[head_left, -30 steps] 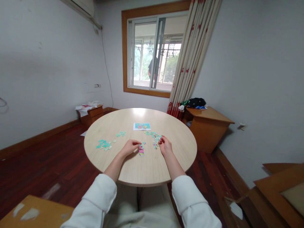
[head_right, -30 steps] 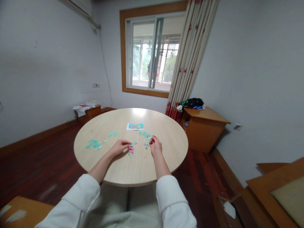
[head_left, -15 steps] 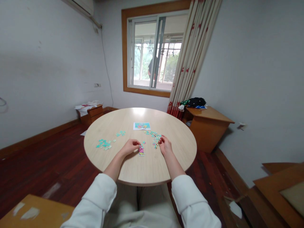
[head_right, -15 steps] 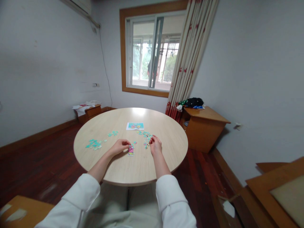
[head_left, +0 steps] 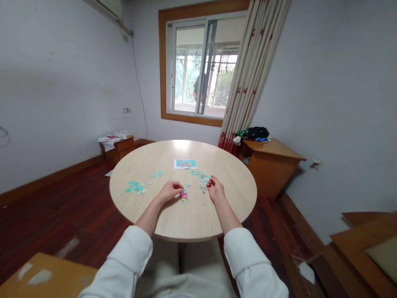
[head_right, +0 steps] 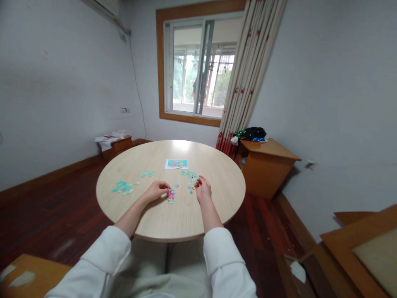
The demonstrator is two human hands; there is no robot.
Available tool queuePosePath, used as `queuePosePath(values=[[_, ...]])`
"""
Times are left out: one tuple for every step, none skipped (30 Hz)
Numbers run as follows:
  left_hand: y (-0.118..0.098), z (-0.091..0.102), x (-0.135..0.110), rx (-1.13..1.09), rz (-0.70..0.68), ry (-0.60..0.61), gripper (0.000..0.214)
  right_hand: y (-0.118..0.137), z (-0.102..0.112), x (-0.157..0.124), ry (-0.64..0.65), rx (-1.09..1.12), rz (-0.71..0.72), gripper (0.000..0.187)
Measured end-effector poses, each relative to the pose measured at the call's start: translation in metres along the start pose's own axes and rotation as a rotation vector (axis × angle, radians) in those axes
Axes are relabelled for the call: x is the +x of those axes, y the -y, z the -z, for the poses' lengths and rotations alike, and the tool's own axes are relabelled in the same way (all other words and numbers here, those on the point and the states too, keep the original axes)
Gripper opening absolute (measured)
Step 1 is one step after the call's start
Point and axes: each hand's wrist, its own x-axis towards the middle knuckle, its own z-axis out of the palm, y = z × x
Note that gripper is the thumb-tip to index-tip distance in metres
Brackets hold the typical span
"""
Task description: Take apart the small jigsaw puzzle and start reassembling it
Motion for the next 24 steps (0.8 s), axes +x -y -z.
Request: queuePosePath(values=[[0.0001, -0.0001, 0.0001, 0.001, 0.000, -0.004, 0.009, -0.0001, 0.0002, 0.0001, 0.004, -0.003, 0.002, 0.019], [0.0002, -0.0003, 0.0001, 0.002, -0.001, -0.008, 0.009, -0.0002, 0.0003, 0.0002, 0.006, -0.007, 0.002, 0.019], [0.0002, -0.0003, 0.0002, 0.002, 0.000, -0.010, 0.008, -0.0002, 0.0004, 0.0003, 0.007, -0.007, 0.001, 0.019], [0.0002, -0.0004, 0.0002, 0.002, 0.000, -0.010, 0.008, -0.0002, 0.0005, 0.0004, 0.005, -0.003, -0.002, 0.018], [0.0002, -0.0004, 0.0003, 0.000, 0.002, -0.009, 0.008, -0.0002, 0.0006, 0.0005, 0.003, 0.002, -0.004, 0.018], [0.0003, -0.0003, 0.0003, -0.002, 0.003, -0.008, 0.008, -0.0002, 0.0006, 0.0006, 0.002, 0.006, -0.006, 0.018], [0.0003, -0.0002, 0.0003, -0.003, 0.003, -0.005, 0.008, -0.0002, 0.0006, 0.0006, 0.002, 0.007, -0.007, 0.018], [0.0004, 0.0000, 0.0004, -0.005, 0.002, -0.002, 0.008, -0.0003, 0.0006, 0.0007, 0.004, 0.006, -0.006, 0.018], [0.0006, 0.0002, 0.0004, -0.006, 0.001, 0.001, 0.008, -0.0003, 0.0006, 0.0007, 0.007, 0.002, -0.006, 0.018], [0.0009, 0.0003, 0.0005, -0.007, -0.001, 0.003, 0.008, -0.0003, 0.0006, 0.0007, 0.011, -0.003, -0.005, 0.019], [0.0013, 0.0005, 0.0005, -0.006, -0.003, 0.004, 0.008, -0.0002, 0.0006, 0.0007, 0.015, -0.005, -0.004, 0.019], [0.0018, 0.0005, 0.0006, -0.004, -0.006, 0.005, 0.008, -0.0002, 0.0006, 0.0007, 0.015, -0.003, -0.005, 0.020], [0.0022, 0.0005, 0.0007, -0.002, -0.008, 0.004, 0.008, -0.0002, 0.0006, 0.0008, 0.014, 0.002, -0.007, 0.020], [0.0027, 0.0004, 0.0008, 0.001, -0.007, 0.002, 0.008, -0.0001, 0.0006, 0.0008, 0.010, 0.010, -0.010, 0.019], [0.0032, 0.0002, 0.0009, 0.003, -0.006, 0.000, 0.008, -0.0002, 0.0006, 0.0009, 0.007, 0.019, -0.013, 0.019], [0.0036, 0.0001, 0.0010, 0.004, -0.003, -0.002, 0.008, -0.0002, 0.0006, 0.0010, 0.004, 0.028, -0.015, 0.019], [0.0039, 0.0000, 0.0011, 0.005, 0.000, -0.002, 0.008, -0.0003, 0.0007, 0.0010, 0.001, 0.035, -0.016, 0.019], [0.0040, 0.0001, 0.0011, 0.005, 0.002, -0.001, 0.009, -0.0005, 0.0007, 0.0011, 0.001, 0.038, -0.015, 0.019], [0.0041, 0.0001, 0.0011, 0.007, 0.001, 0.002, 0.009, -0.0007, 0.0007, 0.0011, 0.001, 0.038, -0.011, 0.019], [0.0042, 0.0003, 0.0011, 0.009, -0.002, 0.006, 0.009, -0.0009, 0.0008, 0.0011, 0.002, 0.034, -0.006, 0.019], [0.0043, 0.0005, 0.0011, 0.013, -0.007, 0.010, 0.010, -0.0011, 0.0008, 0.0011, 0.004, 0.029, -0.001, 0.019], [0.0045, 0.0007, 0.0012, 0.019, -0.011, 0.015, 0.010, -0.0013, 0.0008, 0.0011, 0.005, 0.023, 0.004, 0.020], [0.0048, 0.0008, 0.0014, 0.025, -0.015, 0.018, 0.010, -0.0014, 0.0008, 0.0011, 0.005, 0.017, 0.007, 0.020], [0.0054, 0.0008, 0.0016, 0.033, -0.017, 0.020, 0.011, -0.0014, 0.0008, 0.0012, 0.003, 0.012, 0.007, 0.020]])
